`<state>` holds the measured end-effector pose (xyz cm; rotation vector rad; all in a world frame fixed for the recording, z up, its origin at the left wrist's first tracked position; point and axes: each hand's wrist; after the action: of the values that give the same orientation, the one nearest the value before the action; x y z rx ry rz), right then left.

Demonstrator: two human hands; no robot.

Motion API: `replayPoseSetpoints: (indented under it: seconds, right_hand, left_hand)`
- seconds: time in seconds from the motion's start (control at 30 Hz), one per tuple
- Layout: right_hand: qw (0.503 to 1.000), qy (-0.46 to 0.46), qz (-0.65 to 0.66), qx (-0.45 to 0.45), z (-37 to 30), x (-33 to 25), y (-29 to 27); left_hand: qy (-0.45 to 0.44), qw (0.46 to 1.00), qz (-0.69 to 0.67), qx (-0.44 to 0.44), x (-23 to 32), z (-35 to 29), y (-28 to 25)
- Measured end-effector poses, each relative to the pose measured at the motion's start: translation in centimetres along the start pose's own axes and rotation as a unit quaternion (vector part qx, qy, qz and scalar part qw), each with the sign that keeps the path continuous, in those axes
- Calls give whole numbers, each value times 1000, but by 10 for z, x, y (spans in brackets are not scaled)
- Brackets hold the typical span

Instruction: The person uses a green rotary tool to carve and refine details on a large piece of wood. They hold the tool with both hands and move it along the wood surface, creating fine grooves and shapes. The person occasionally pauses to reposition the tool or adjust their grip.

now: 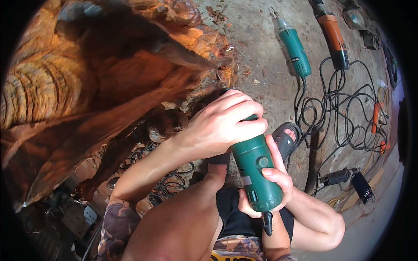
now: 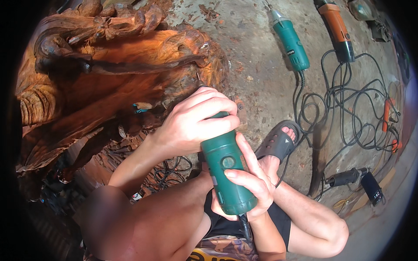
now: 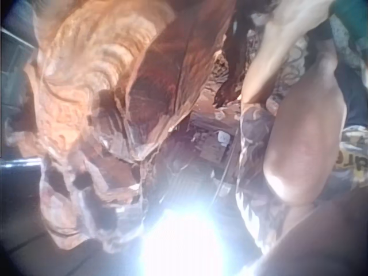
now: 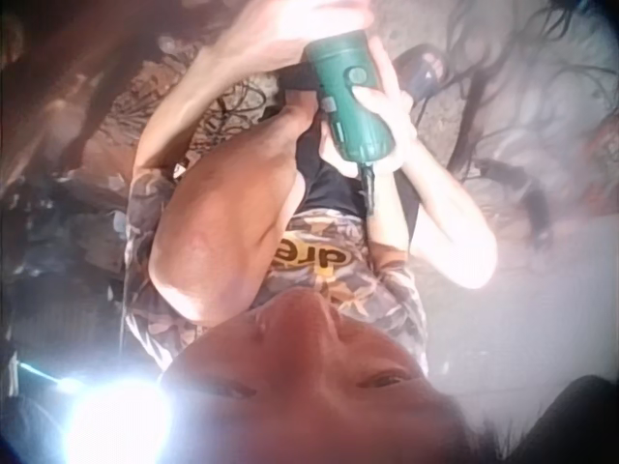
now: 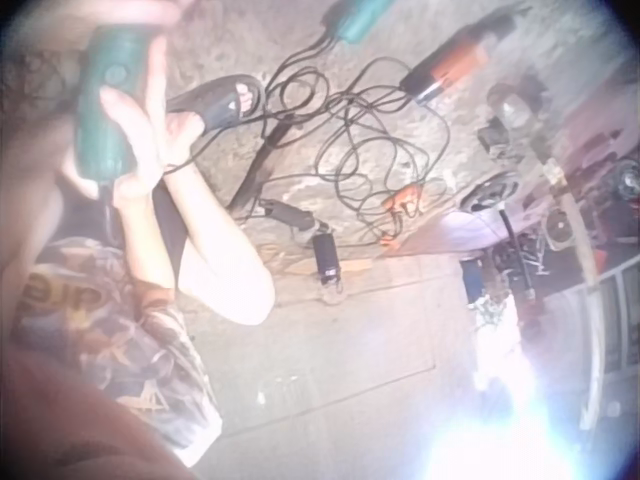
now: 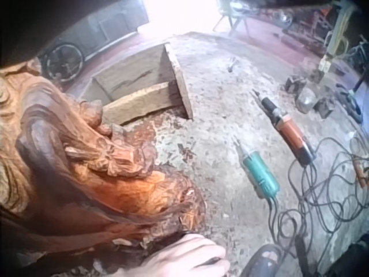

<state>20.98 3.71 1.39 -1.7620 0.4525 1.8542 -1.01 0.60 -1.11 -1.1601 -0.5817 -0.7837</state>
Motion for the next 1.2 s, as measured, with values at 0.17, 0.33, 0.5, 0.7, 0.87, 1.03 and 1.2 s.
replayPoseSetpoints:
  seconds: [0.17,0.33,0.5,0.7,0.87,1.03,1.2]
  right_hand:
    - [996,7,11,91,5,-4,12]
    - [997,-23,-50,61,5,-2,12]
    - [999,19,-18,18,-7,0,7]
    - [993,-30,-56,98,5,-6,20]
    - [993,-34,-52,101,4,-4,19]
    - [995,-10,-54,88,3,-4,16]
    - [995,-32,-65,74,7,-4,10]
  left_hand:
    - [10,1000,4,3,-2,0,0]
    - [19,1000,-2,1,-2,1,-1]
    - [7,1000,3,0,0,-1,1]
    - [30,999,-11,-6,-3,1,-1]
    - [29,999,-10,-7,-1,0,0]
    - [29,1000,-9,-8,-1,1,0]
    - [26,1000,-5,-5,-2,-1,0]
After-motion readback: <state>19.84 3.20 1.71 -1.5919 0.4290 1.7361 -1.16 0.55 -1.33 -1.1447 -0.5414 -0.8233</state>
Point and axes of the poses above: each hand's wrist, its own z-axis towards the middle knuckle, its own y-axis out of the palm, x = y × z, and after that the axes turned 3 degrees about -x, right-handed
